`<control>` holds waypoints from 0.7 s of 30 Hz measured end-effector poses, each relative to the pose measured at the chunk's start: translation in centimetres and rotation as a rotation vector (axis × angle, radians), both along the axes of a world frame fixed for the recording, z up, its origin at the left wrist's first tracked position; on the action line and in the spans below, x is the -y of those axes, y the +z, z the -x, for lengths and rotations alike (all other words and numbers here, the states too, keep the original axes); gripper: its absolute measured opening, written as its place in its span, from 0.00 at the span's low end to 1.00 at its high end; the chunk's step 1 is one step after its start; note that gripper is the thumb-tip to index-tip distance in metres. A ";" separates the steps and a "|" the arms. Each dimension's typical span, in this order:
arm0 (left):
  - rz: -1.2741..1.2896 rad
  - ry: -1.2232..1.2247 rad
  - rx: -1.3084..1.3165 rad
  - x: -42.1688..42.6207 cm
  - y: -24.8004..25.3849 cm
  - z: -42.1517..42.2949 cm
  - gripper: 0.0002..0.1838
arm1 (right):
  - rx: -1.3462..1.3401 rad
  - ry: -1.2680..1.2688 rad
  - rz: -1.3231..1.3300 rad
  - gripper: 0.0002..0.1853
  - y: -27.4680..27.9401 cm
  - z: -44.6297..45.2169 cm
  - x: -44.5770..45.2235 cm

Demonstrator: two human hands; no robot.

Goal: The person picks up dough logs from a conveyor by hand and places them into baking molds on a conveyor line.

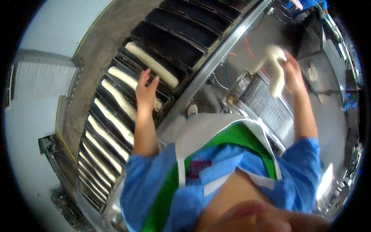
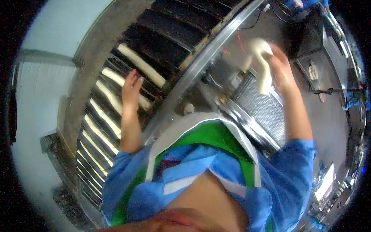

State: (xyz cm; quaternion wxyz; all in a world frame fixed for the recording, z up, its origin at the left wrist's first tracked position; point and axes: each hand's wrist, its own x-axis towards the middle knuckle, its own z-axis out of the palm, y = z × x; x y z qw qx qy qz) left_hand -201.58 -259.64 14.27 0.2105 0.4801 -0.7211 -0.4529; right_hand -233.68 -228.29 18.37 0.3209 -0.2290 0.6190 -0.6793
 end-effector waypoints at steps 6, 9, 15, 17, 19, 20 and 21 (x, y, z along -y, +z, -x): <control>-0.337 -0.046 -0.203 2.2 -2.0 3.3 0.27 | -0.046 0.107 0.216 0.28 6.7 3.0 14.6; -0.328 -0.015 -0.279 2.3 -3.2 5.1 0.32 | -0.081 0.368 0.078 0.32 3.4 3.9 21.2; -0.432 0.151 -0.335 3.4 -4.5 7.9 0.36 | -0.054 0.462 -0.381 0.31 -6.3 4.3 22.3; -0.492 0.195 -0.303 4.0 -4.8 8.0 0.33 | -0.019 0.364 -0.393 0.28 -8.5 5.8 18.4; -0.568 0.279 -0.382 4.7 -5.3 8.0 0.32 | 0.070 0.321 -0.423 0.27 -10.8 8.2 13.1; -0.577 0.303 -0.393 4.6 -5.4 8.1 0.31 | 0.122 0.235 -0.430 0.26 -13.1 9.8 9.6; -0.581 0.337 -0.416 4.0 -4.5 8.6 0.38 | 0.181 0.143 -0.429 0.25 -15.0 11.0 6.0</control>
